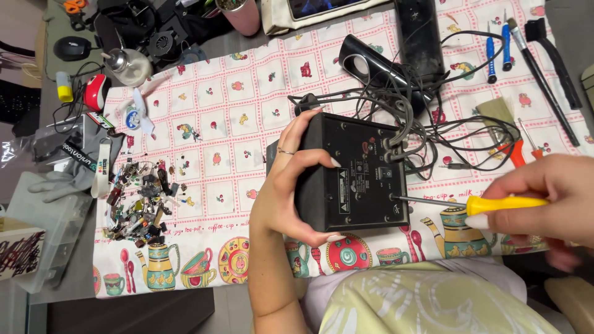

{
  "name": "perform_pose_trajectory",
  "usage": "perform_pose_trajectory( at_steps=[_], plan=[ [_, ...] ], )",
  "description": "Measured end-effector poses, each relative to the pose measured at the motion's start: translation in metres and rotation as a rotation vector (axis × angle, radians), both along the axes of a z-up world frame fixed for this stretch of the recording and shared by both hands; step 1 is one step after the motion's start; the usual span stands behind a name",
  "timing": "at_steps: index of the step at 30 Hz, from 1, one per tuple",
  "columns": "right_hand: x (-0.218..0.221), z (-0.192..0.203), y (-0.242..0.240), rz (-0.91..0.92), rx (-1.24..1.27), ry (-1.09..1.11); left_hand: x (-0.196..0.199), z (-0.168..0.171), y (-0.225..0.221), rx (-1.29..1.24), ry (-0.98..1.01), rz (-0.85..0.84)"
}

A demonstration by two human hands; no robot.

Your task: Using a manual screwdriver to remove several screws from the back panel of an electronic device

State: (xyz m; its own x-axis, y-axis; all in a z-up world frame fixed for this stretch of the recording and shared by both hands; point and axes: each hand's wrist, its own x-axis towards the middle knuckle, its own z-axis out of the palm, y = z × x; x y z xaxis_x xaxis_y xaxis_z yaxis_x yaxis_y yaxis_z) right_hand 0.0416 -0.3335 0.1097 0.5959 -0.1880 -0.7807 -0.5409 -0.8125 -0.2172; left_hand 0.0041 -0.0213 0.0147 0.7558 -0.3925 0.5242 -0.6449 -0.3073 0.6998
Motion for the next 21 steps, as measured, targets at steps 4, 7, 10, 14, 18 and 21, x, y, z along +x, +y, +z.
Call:
perform_pose_trajectory(
  at_steps=[4, 7, 10, 14, 18, 21],
  plan=[
    [0.007, -0.019, -0.009, 0.132, -0.003, 0.096, -0.001, -0.001, 0.005, -0.059, 0.006, 0.010],
    [0.010, -0.028, -0.011, 0.711, -0.309, -0.008, -0.001, -0.004, 0.008, -0.105, 0.021, -0.003],
    [-0.003, -0.034, -0.012, 1.235, -0.652, -0.174, 0.001, -0.003, 0.012, -0.138, 0.024, -0.036],
    [-0.046, -0.082, -0.042, 1.553, -0.609, -1.174, 0.005, -0.009, 0.016, -0.152, -0.001, -0.060],
    [-0.052, -0.027, -0.011, 1.800, -0.436, -1.604, 0.003, -0.007, 0.014, -0.150, 0.022, -0.063],
    [-0.046, -0.012, -0.009, 2.082, -0.374, -1.708, 0.004, -0.011, 0.017, -0.174, 0.031, -0.076]
  ],
)
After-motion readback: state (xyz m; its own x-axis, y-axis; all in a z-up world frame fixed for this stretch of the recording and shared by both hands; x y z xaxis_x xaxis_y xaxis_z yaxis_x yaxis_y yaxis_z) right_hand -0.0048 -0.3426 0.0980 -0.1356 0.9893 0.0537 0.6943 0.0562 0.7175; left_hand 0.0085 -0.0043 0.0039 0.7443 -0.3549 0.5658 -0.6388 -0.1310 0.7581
